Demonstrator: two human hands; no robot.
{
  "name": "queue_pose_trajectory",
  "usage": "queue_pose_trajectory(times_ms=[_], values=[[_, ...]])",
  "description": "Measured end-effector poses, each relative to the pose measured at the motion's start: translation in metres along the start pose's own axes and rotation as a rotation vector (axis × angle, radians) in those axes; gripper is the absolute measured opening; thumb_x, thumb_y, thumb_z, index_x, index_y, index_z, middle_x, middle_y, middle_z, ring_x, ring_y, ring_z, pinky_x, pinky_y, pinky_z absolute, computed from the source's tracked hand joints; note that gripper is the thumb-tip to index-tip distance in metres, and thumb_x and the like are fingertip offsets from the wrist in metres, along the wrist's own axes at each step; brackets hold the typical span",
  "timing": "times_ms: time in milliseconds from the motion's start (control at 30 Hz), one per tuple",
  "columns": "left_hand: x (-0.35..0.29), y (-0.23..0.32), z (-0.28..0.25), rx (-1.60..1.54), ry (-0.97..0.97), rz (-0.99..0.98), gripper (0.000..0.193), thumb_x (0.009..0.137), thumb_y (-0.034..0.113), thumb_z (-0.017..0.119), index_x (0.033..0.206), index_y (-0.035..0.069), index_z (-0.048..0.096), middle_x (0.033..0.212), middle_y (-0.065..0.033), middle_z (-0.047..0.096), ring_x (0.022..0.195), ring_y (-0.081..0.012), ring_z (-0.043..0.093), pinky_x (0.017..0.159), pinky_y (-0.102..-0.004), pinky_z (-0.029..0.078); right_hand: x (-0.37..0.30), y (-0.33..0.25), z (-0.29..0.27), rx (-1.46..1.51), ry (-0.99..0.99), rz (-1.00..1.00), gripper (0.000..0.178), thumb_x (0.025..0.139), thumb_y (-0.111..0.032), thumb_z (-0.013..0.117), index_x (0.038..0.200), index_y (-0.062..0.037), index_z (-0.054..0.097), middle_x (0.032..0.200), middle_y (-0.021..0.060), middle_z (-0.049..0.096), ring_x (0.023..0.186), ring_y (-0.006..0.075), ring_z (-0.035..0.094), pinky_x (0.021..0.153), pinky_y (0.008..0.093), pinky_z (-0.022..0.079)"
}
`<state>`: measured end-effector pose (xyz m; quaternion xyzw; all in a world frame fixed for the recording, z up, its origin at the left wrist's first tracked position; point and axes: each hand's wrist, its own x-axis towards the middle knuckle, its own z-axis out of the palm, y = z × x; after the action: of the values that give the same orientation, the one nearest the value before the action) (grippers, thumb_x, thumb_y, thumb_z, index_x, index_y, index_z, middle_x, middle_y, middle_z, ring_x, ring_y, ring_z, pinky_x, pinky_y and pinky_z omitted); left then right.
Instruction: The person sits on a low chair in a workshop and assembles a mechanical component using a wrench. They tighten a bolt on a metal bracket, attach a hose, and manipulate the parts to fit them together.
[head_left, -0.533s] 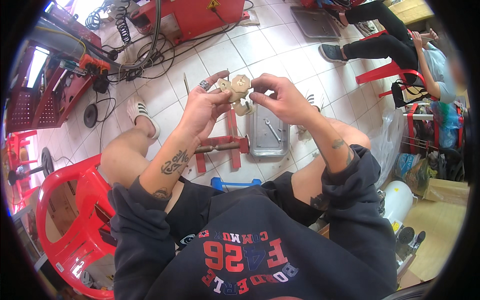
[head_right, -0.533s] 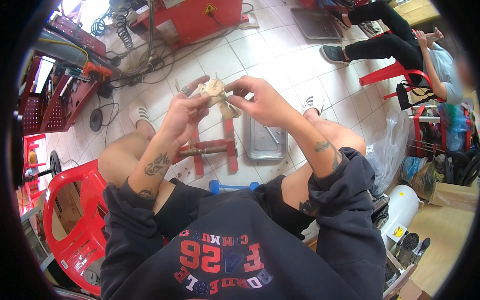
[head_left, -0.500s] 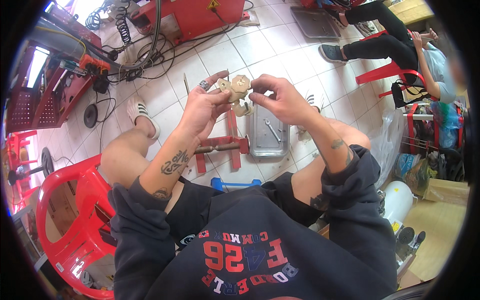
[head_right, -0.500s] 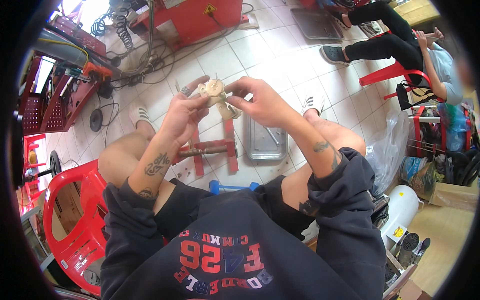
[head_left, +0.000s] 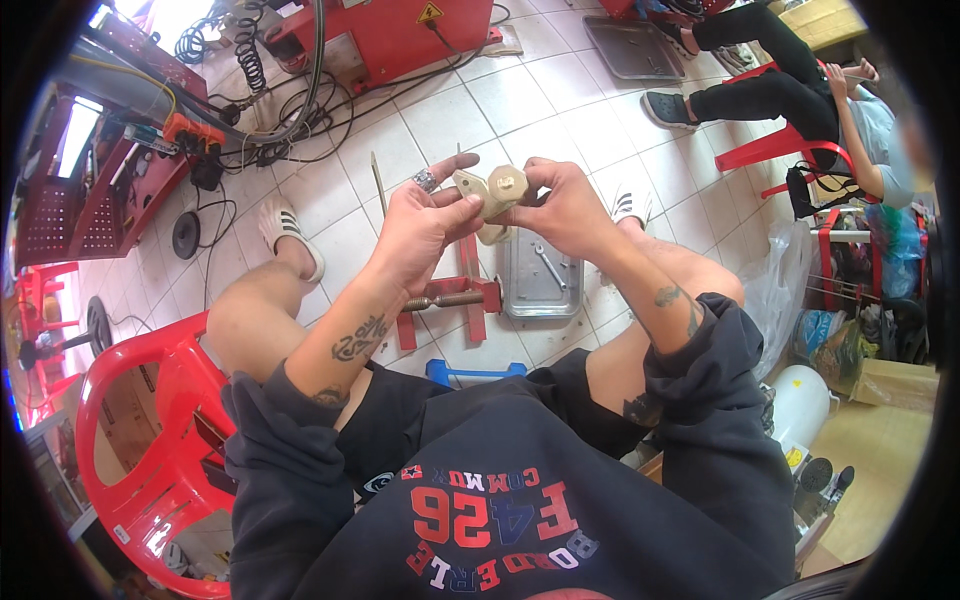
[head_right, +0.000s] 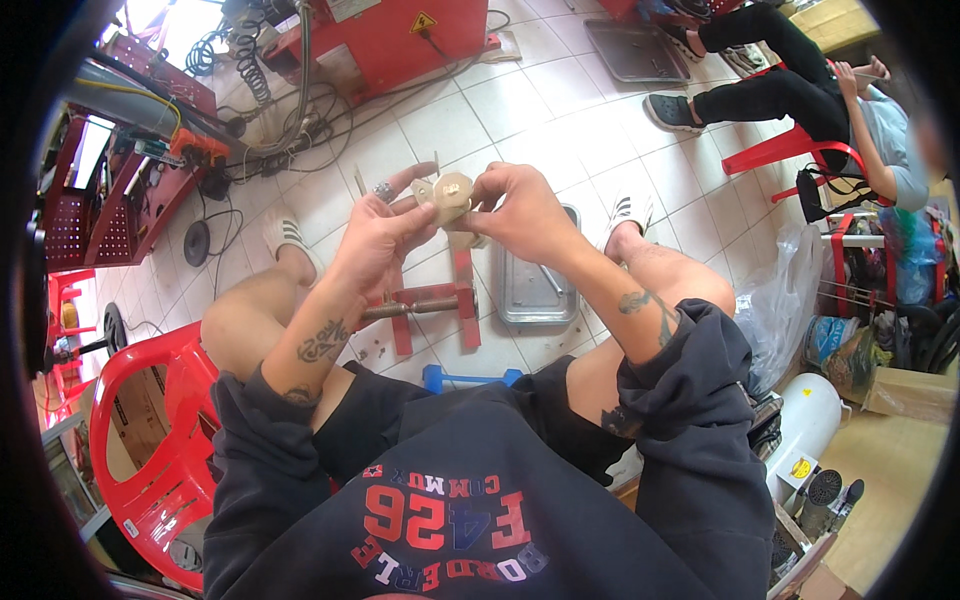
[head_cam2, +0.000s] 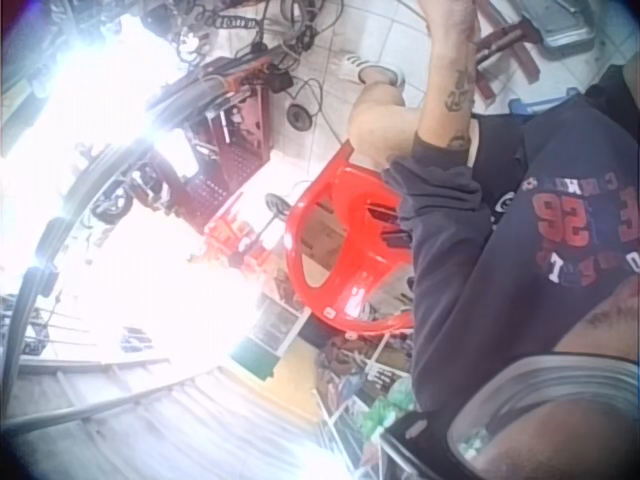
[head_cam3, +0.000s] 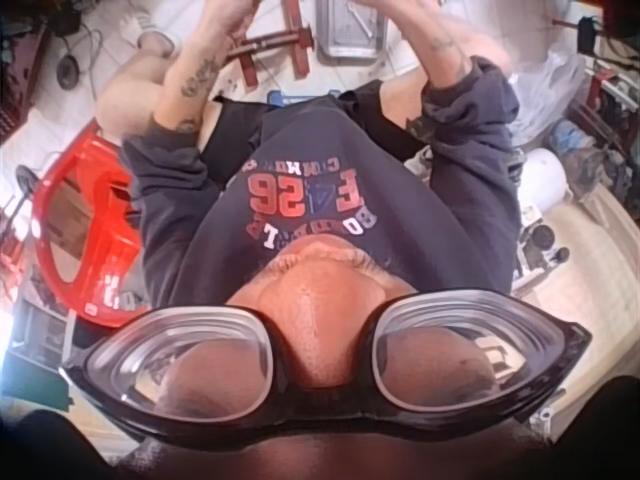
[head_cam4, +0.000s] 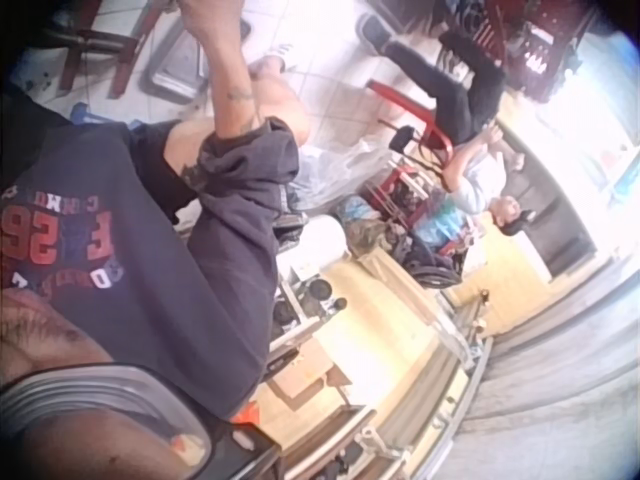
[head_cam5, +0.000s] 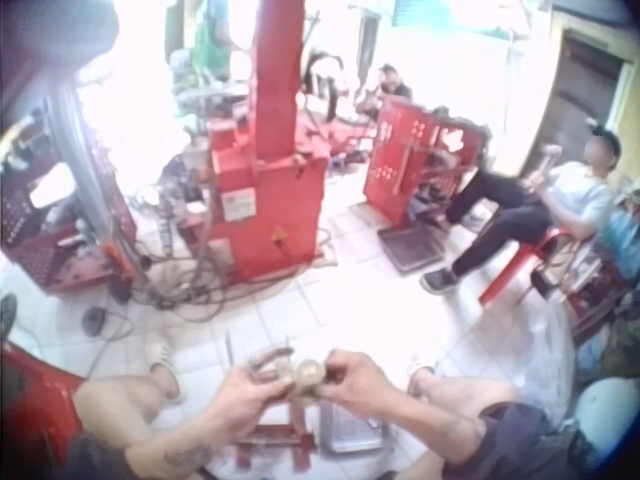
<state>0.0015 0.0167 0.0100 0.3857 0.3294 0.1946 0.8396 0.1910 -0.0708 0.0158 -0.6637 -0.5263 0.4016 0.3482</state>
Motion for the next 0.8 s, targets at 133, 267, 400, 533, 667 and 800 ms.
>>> queue_pose_trajectory(times_ms=[133, 267, 400, 533, 667, 800], values=[[0.001, -0.005, -0.002, -0.032, -0.002, -0.055, 0.058, 0.093, -0.001, 0.063, 0.147, 0.000, 0.042, 0.108, -0.0111, 0.071, 0.097, -0.0135, 0.068, 0.082, -0.0220, 0.057, 0.002, 0.011, 0.004, -0.018, 0.008, -0.037, 0.029, 0.078, -0.017, 0.083, 0.099, 0.0009, 0.073, 0.083, 0.0052, 0.063, 0.078, 0.0143, 0.059, 0.073, 0.0309, 0.050], [0.002, -0.002, -0.003, -0.050, 0.042, -0.012, 0.059, 0.094, -0.001, 0.063, 0.148, -0.001, 0.040, 0.108, -0.0122, 0.071, 0.099, -0.0143, 0.069, 0.085, -0.0229, 0.057, 0.002, 0.004, -0.009, 0.083, -0.114, -0.010, 0.023, 0.087, -0.010, 0.075, 0.107, 0.0002, 0.071, 0.093, 0.0031, 0.062, 0.082, 0.0109, 0.058, 0.073, 0.0277, 0.051], [0.001, -0.001, -0.002, -0.036, 0.073, -0.015, 0.061, 0.093, 0.000, 0.065, 0.148, -0.002, 0.039, 0.108, -0.0147, 0.071, 0.100, -0.0166, 0.069, 0.087, -0.0244, 0.058, 0.004, 0.013, -0.010, 0.101, -0.129, -0.072, 0.019, 0.095, -0.008, 0.068, 0.111, 0.0009, 0.070, 0.100, 0.0022, 0.060, 0.086, 0.0099, 0.058, 0.072, 0.0262, 0.051], [-0.001, 0.000, -0.001, -0.025, 0.114, -0.020, 0.061, 0.091, 0.000, 0.068, 0.146, -0.004, 0.041, 0.108, -0.0173, 0.071, 0.099, -0.0190, 0.070, 0.086, -0.0242, 0.059, 0.006, 0.015, -0.003, 0.100, -0.071, -0.065, 0.023, 0.090, -0.012, 0.071, 0.109, 0.0004, 0.070, 0.086, 0.0042, 0.064, 0.083, 0.0126, 0.060, 0.076, 0.0300, 0.051], [0.001, -0.002, -0.005, -0.053, 0.118, -0.034, 0.057, 0.091, 0.001, 0.069, 0.142, -0.005, 0.045, 0.110, -0.0183, 0.070, 0.099, -0.0195, 0.070, 0.085, -0.0238, 0.059, 0.005, 0.010, 0.001, 0.075, -0.060, -0.076, 0.025, 0.089, -0.012, 0.072, 0.111, 0.0000, 0.069, 0.086, 0.0036, 0.065, 0.081, 0.0133, 0.060, 0.078, 0.0299, 0.050], [-0.001, -0.003, -0.006, -0.069, 0.105, -0.052, 0.057, 0.091, 0.002, 0.070, 0.142, -0.002, 0.045, 0.109, -0.0190, 0.070, 0.100, -0.0200, 0.070, 0.084, -0.0246, 0.058, 0.004, 0.002, -0.004, 0.064, -0.167, -0.105, 0.033, 0.093, -0.007, 0.070, 0.123, 0.0006, 0.062, 0.099, 0.0042, 0.065, 0.095, 0.0098, 0.062, 0.077, 0.0282, 0.054]])
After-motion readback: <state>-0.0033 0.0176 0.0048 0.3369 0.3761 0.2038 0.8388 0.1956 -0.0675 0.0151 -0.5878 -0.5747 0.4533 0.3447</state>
